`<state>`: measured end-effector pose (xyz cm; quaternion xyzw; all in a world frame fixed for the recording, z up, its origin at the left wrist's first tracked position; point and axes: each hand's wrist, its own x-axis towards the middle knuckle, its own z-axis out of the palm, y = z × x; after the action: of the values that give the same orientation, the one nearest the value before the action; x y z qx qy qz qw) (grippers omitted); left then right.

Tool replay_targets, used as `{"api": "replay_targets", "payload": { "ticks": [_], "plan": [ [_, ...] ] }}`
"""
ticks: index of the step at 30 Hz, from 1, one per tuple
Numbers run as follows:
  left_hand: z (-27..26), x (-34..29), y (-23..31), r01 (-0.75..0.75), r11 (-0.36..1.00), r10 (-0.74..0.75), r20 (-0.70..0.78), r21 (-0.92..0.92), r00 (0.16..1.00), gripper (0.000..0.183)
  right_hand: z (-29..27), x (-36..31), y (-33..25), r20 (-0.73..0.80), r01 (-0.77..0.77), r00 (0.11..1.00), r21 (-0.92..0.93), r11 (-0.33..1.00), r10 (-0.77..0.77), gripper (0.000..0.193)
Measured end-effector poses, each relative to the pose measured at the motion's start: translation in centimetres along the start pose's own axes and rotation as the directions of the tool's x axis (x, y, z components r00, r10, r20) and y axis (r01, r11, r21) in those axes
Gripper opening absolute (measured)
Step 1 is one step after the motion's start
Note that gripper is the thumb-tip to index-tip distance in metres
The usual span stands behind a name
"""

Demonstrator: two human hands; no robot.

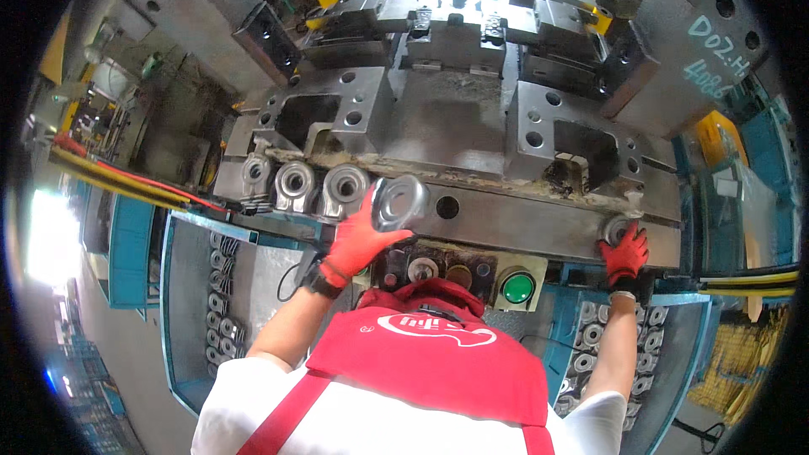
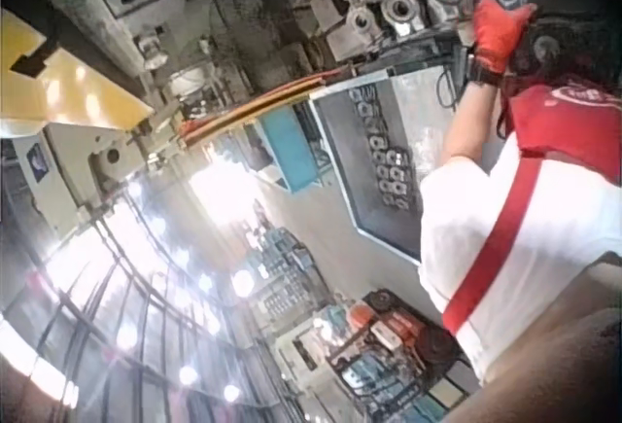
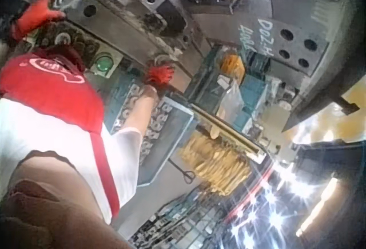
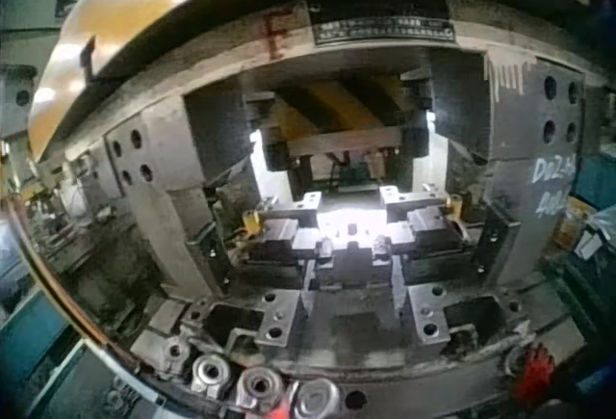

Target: Operating a metal stamping press by loading blanks, triggering the press with dual safety buttons, and unloading formed parts into a bin.

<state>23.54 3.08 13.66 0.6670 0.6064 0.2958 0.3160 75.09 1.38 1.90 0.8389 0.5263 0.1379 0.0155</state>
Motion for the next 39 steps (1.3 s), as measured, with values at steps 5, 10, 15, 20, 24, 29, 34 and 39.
{"api": "replay_targets", "payload": {
  "ticks": [5, 10, 15, 20, 24, 29, 34, 39],
  "plan": [
    [4.2, 0.9, -4.2, 0.280, 0.931, -0.290, 0.005, 0.235, 0.957, 0.103, -0.5, 3.0, -0.5, 0.339, -0.111, 0.938, 0.109, 0.988, 0.068, 0.111],
    [7.5, 2.6, -5.7, 0.322, 0.760, -0.340, -0.077, 0.564, 0.937, 0.108, 1.4, 2.2, 0.3, 0.260, -0.123, 0.960, 0.049, 0.991, 0.106, 0.115],
    [8.9, 1.7, -6.0, 0.201, 0.846, -0.153, -0.137, 0.494, 0.979, 0.098, 3.9, 0.3, 3.8, 0.080, 0.048, 0.994, 0.302, 0.952, -0.075, 0.103],
    [8.2, -0.4, -6.7, 0.125, 0.841, -0.030, -0.185, 0.527, 0.982, 0.089, -2.2, 0.1, -0.6, 0.319, -0.274, 0.915, 0.045, 0.961, 0.246, 0.110],
    [6.8, -1.4, -4.9, 0.018, 0.890, 0.063, -0.161, 0.456, 0.985, 0.084, -1.1, -0.1, 0.7, 0.249, -0.225, 0.949, 0.099, 0.969, 0.195, 0.110],
    [3.4, -3.7, -5.2, -0.093, 0.976, 0.150, -0.305, 0.196, 0.940, 0.065, -3.8, -0.9, 0.1, 0.094, -0.185, 0.982, 0.267, 0.946, 0.165, 0.098],
    [-0.4, -6.3, -9.0, -0.027, 0.961, 0.175, -0.524, 0.277, 0.834, 0.055, -7.7, -4.6, -0.9, 0.240, -0.206, 0.971, 0.865, 0.458, -0.018, 0.085],
    [-2.2, -6.7, -10.6, -0.073, 0.988, -0.040, -0.688, -0.135, 0.725, 0.045, -18.9, -8.1, -7.9, 0.294, -0.230, 0.940, 0.920, 0.318, -0.171, 0.086]
  ]
}}
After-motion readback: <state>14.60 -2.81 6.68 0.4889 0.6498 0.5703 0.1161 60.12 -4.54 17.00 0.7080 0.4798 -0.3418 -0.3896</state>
